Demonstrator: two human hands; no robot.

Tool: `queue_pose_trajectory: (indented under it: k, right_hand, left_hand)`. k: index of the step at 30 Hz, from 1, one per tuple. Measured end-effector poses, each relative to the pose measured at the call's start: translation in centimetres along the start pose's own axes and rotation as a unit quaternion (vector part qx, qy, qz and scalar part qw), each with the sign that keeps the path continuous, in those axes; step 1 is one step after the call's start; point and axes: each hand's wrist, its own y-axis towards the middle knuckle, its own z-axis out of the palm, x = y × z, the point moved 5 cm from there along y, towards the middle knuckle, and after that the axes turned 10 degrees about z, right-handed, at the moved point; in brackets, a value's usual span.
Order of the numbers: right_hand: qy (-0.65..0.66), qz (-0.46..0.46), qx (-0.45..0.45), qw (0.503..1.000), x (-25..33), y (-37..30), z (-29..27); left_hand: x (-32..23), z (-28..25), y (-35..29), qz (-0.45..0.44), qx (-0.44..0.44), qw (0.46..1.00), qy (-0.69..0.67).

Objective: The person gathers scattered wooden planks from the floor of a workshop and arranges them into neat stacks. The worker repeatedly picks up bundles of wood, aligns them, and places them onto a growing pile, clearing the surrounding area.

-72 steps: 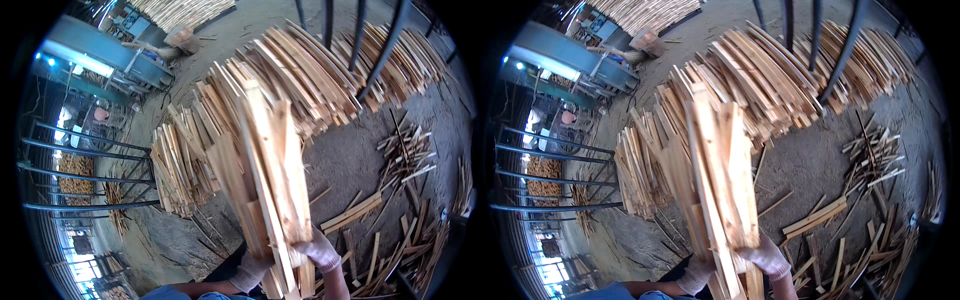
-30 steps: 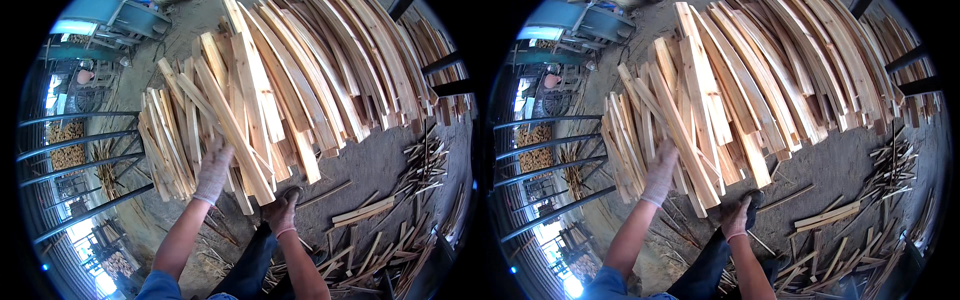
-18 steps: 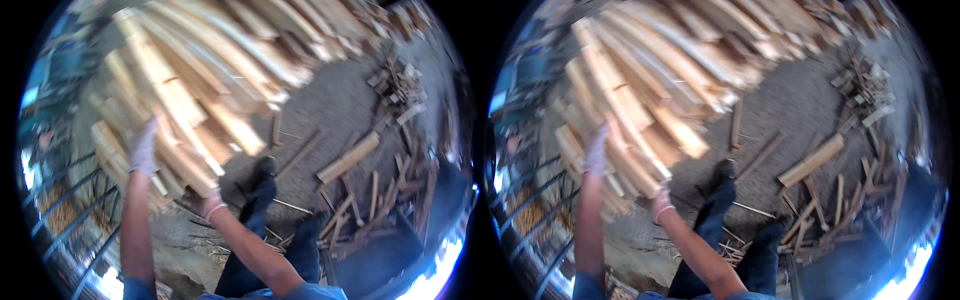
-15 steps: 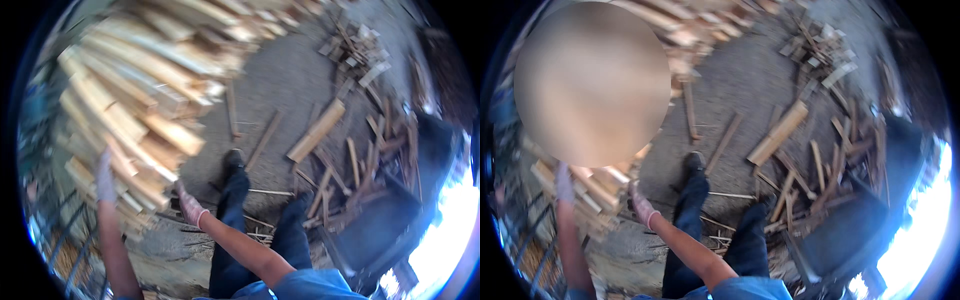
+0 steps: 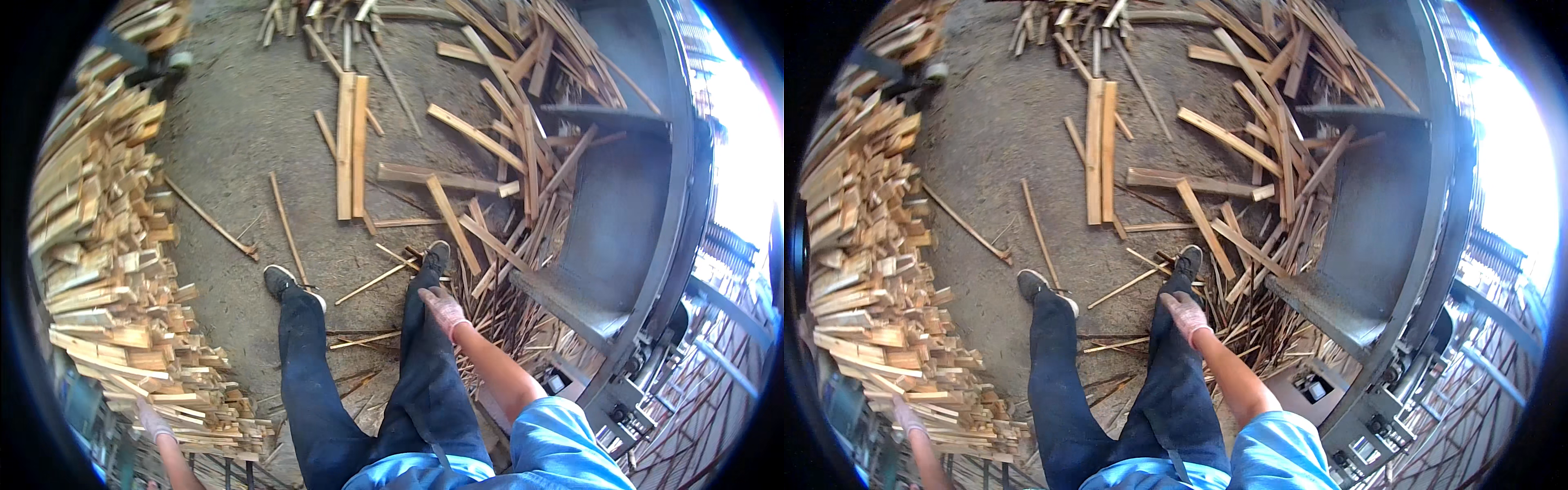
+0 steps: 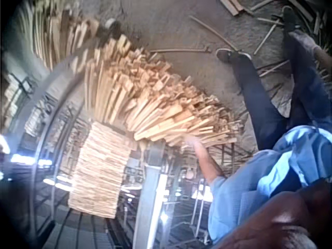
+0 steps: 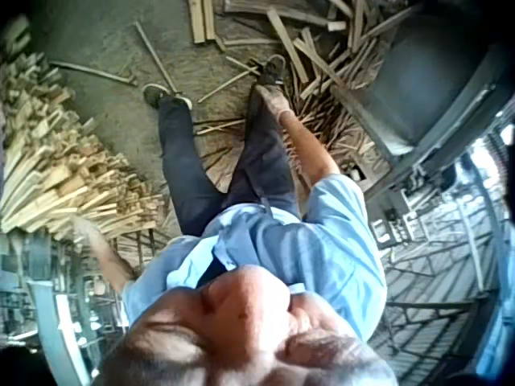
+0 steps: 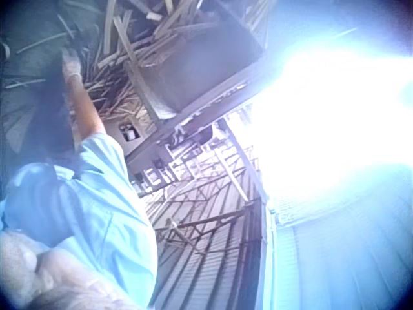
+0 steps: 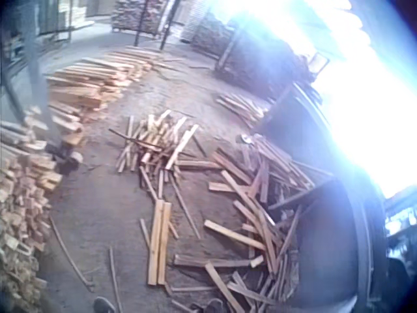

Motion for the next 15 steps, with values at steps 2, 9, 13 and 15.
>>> queue_pose_trajectory:
  k: [2, 9, 13, 15]
  right_hand:
    - [0.01, 0.024, 0.013, 1.0, -3.0, 0.6, -3.2]
    - [0.0, 0.038, -0.041, 0.998, -12.5, 4.2, -12.1]
    - [-0.042, 0.028, -0.066, 0.997, -15.6, 9.0, -16.6]
    - [-0.071, -0.024, -0.104, 0.992, -16.8, 11.9, -18.3]
  left_hand:
    - [-3.7, 1.1, -2.4, 0.149, 0.022, 0.98, 0.132]
    - [-20.8, 18.1, -38.3, 0.26, 0.281, 0.912, 0.145]
    - [-20.8, 26.2, -54.6, 0.323, 0.447, 0.808, 0.208]
    - [-21.1, 28.7, -61.9, 0.401, 0.507, 0.733, 0.213]
